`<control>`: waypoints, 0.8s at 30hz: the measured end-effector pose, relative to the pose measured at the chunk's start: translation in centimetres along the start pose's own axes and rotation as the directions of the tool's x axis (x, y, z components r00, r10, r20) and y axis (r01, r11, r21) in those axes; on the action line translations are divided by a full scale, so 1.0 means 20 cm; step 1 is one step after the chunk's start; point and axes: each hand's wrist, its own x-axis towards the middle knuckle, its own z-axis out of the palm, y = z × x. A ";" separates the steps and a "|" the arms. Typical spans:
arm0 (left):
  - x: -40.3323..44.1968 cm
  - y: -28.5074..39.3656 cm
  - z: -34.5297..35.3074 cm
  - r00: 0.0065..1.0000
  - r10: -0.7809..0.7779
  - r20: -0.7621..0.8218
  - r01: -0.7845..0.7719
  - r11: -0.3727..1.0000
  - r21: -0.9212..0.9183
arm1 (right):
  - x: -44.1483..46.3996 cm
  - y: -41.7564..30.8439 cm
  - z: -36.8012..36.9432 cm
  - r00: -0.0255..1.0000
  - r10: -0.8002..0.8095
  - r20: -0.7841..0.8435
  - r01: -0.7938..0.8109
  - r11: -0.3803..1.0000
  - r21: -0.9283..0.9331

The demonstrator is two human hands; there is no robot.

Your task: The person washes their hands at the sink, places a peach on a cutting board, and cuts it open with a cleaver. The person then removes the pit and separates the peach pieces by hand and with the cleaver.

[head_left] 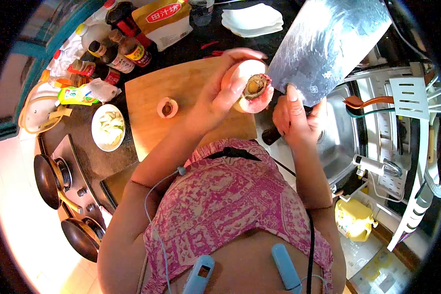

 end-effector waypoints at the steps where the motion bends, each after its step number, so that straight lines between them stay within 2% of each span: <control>1: 0.00 0.00 0.00 1.000 0.000 -0.002 0.000 1.000 0.001 | -0.01 0.00 0.02 1.000 0.001 0.002 -0.001 1.000 0.000; 3: -0.01 0.00 -0.01 0.999 0.021 -0.032 -0.018 0.997 0.074 | -0.01 -0.01 0.04 0.999 -0.003 -0.049 0.007 0.997 0.081; 7: 0.01 0.01 -0.04 0.998 0.061 -0.009 -0.060 0.991 0.121 | 0.00 -0.03 0.05 1.000 0.004 -0.026 0.000 0.992 0.123; 9: 0.02 0.04 -0.04 0.997 -0.079 0.014 0.079 0.997 0.025 | 0.00 -0.03 0.04 0.999 0.032 -0.016 -0.032 0.999 0.036; 10: 0.02 0.04 -0.04 0.997 -0.080 0.013 0.080 0.997 0.024 | 0.00 -0.02 0.04 0.999 0.034 -0.015 -0.034 0.999 0.035; 12: 0.02 0.03 -0.03 1.000 0.007 -0.014 -0.005 0.990 0.143 | 0.00 -0.01 0.04 0.999 -0.043 -0.032 0.043 0.999 -0.022; 13: 0.01 0.03 -0.01 1.000 0.006 -0.014 -0.004 0.990 0.142 | -0.01 0.00 0.05 0.999 -0.042 -0.033 0.041 0.999 -0.022; 15: 0.02 0.02 0.02 0.991 0.106 -0.079 -0.090 0.979 0.183 | 0.00 0.02 0.07 0.994 -0.065 -0.088 0.068 0.997 0.035; 16: 0.03 0.01 -0.01 0.992 0.129 -0.011 -0.124 0.973 0.195 | 0.00 0.02 0.06 0.994 -0.065 -0.087 0.068 0.997 0.035; 19: 0.03 -0.02 -0.03 0.992 0.120 0.048 -0.128 0.967 0.222 | 0.00 0.02 0.03 0.995 -0.035 -0.089 0.036 0.999 0.017; 21: 0.03 0.00 0.03 0.997 0.074 0.025 -0.077 0.983 0.166 | 0.01 0.03 0.02 0.998 -0.042 -0.049 0.049 0.988 0.147; 23: 0.02 0.02 0.09 0.992 0.040 -0.121 -0.031 0.997 0.075 | 0.01 0.02 0.04 0.995 -0.059 -0.079 0.069 0.990 0.119; 24: 0.02 0.01 0.10 0.992 0.042 -0.120 -0.033 0.997 0.075 | 0.01 0.02 0.06 0.991 -0.077 -0.109 0.088 0.992 0.094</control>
